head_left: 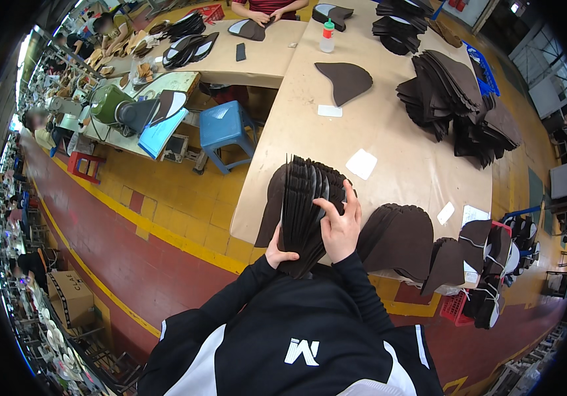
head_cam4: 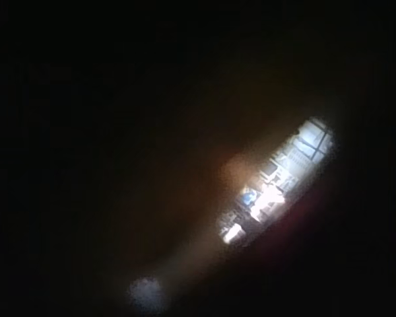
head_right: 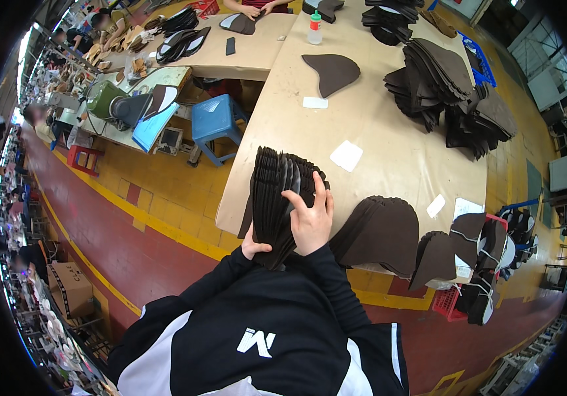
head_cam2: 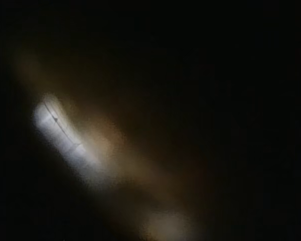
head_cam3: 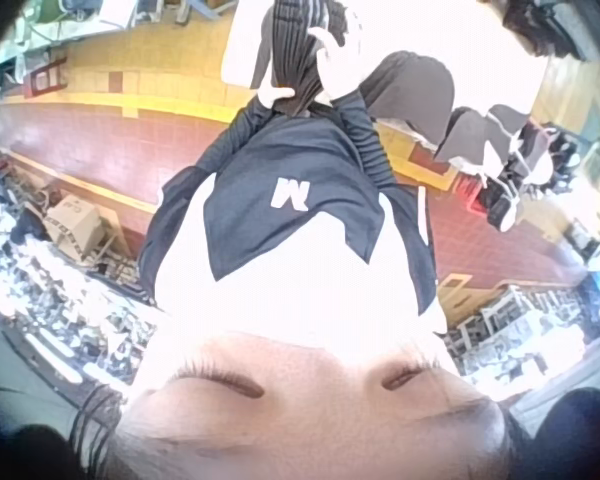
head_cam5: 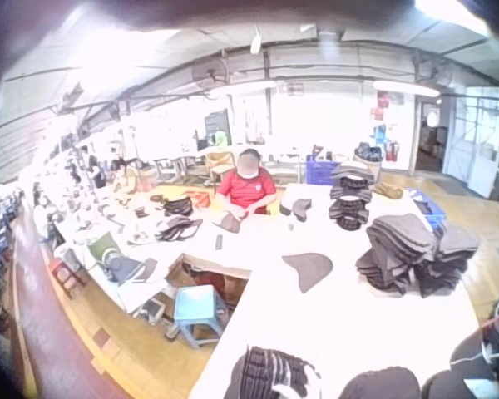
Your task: The person repeatedly picks up stacks of dark brown fabric pieces, aligns them, and ties them with white string. The person then places the tied bundles into a red basket. The person continues this process throughout the clip.
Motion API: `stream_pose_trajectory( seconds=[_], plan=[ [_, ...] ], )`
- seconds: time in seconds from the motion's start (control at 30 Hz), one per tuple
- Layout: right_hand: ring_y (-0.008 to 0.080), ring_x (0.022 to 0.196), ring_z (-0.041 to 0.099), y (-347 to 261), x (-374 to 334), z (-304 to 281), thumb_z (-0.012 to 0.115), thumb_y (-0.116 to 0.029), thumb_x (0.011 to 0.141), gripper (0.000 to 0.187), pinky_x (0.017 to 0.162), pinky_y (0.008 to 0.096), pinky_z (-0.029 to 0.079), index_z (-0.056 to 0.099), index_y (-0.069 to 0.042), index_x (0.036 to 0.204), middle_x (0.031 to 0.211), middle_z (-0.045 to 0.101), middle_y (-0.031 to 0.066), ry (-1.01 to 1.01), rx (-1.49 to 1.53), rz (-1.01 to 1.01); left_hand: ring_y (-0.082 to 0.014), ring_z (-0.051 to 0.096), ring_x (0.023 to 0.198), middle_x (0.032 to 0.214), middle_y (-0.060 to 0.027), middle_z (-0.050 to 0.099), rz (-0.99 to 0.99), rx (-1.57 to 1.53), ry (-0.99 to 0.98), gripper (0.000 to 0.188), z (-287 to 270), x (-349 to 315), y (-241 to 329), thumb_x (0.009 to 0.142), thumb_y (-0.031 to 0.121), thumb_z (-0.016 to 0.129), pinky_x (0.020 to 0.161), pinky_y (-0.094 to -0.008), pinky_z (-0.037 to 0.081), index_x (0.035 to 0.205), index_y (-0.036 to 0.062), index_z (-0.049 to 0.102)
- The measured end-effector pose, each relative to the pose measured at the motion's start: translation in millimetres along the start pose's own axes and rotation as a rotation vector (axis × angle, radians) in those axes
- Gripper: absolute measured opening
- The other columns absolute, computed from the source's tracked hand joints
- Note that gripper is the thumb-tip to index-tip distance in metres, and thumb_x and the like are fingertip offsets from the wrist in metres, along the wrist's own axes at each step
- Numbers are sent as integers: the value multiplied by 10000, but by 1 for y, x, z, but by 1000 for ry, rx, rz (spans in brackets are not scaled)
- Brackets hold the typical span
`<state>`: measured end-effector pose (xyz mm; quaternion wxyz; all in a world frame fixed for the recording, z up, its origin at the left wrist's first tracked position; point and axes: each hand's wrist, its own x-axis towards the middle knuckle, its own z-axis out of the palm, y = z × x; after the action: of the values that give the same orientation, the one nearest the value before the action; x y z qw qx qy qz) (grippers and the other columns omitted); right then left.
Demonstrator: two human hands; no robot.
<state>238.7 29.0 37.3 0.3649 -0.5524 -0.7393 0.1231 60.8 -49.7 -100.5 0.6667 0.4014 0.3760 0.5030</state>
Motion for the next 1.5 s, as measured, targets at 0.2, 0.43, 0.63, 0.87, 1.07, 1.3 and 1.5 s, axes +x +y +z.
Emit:
stream_pose_trajectory(
  seconds=[0.2,0.43,0.63,0.87,1.07,1.3,1.5],
  plan=[
    [280,1241,474,5,-4,4,610,-62,732,120,1106,481,256,685,-97,820,1345,500,134,-65,2,24,-215,409,1297,1381,-98,430,-6,-86,22,1093,2,0,-1,616,109,859,1098,-348,308,1483,44,195],
    [275,1209,493,-8,4,0,690,-198,786,157,1085,477,278,642,-57,738,1331,515,128,-35,26,84,-207,405,1305,1396,-82,427,-17,-119,39,1126,1,-1,-6,598,101,880,1103,-337,301,1491,49,194],
    [241,1138,534,-4,3,8,697,-177,742,128,1076,471,292,638,-63,751,1325,524,100,2,-3,79,-200,372,1333,1433,-87,395,-12,-93,56,1160,-2,-3,-12,593,108,891,1118,-332,279,1501,46,172],
    [237,1107,565,-5,3,9,647,-102,738,60,1061,469,318,672,-112,791,1293,554,78,19,-70,1,-198,355,1341,1438,-89,380,4,-63,73,1187,-6,-3,-19,592,182,912,1124,-324,260,1502,38,164],
    [240,1085,562,-11,6,6,711,-225,750,108,1069,473,299,687,-128,790,1319,539,65,9,-41,18,-210,369,1335,1430,-98,387,7,-93,75,1197,1,-1,-10,581,258,926,1123,-341,273,1490,28,182],
    [242,1181,516,-12,5,4,734,-240,738,195,1072,475,290,678,-118,880,1342,513,89,-37,-25,33,-213,366,1338,1431,-100,386,27,-133,53,1208,3,2,-7,578,294,928,1122,-346,273,1489,23,182],
    [239,1207,498,-7,4,10,687,-116,712,358,1051,441,319,625,-172,1060,1396,444,136,-6,16,61,-197,333,1355,1452,-95,362,7,-102,64,1240,-8,-1,-25,582,312,925,1129,-322,241,1503,19,148]
  ],
)
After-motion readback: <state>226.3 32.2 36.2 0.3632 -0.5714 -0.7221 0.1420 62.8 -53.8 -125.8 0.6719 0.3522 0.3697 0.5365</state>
